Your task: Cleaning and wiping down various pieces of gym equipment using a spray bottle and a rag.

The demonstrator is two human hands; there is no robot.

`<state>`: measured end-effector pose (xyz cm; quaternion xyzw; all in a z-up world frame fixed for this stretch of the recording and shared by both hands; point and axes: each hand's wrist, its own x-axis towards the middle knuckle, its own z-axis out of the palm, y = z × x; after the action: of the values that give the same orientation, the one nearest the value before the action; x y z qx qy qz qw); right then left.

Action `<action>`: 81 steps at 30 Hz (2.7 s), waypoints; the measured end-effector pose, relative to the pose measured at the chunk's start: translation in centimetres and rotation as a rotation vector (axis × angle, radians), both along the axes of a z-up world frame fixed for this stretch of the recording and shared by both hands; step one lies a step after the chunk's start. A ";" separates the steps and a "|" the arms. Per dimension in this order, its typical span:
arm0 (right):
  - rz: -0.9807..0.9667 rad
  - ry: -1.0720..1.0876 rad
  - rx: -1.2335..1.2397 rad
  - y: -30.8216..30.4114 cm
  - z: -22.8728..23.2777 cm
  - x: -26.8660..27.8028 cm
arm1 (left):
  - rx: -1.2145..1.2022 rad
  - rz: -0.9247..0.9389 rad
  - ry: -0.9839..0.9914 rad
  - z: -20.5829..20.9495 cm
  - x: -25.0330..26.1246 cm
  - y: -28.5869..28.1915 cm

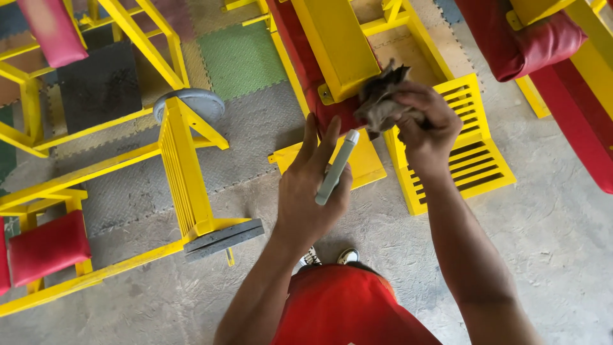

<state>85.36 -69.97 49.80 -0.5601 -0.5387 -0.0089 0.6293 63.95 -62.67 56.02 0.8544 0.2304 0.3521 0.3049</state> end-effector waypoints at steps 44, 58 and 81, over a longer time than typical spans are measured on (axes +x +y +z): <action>0.698 0.896 0.001 33.2 -6.6 13.2 | -0.045 0.292 0.107 8.9 14.7 0.0; 0.824 1.149 -0.318 13.3 -5.1 8.9 | 0.334 0.498 0.310 8.3 18.0 7.7; 0.619 0.723 -0.154 18.6 1.7 8.6 | 0.268 0.533 0.165 6.9 17.8 8.9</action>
<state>93.96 -51.36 51.55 -0.3855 -0.4258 0.4143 0.7060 81.71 -53.75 62.89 0.8222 0.4217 0.3764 0.0666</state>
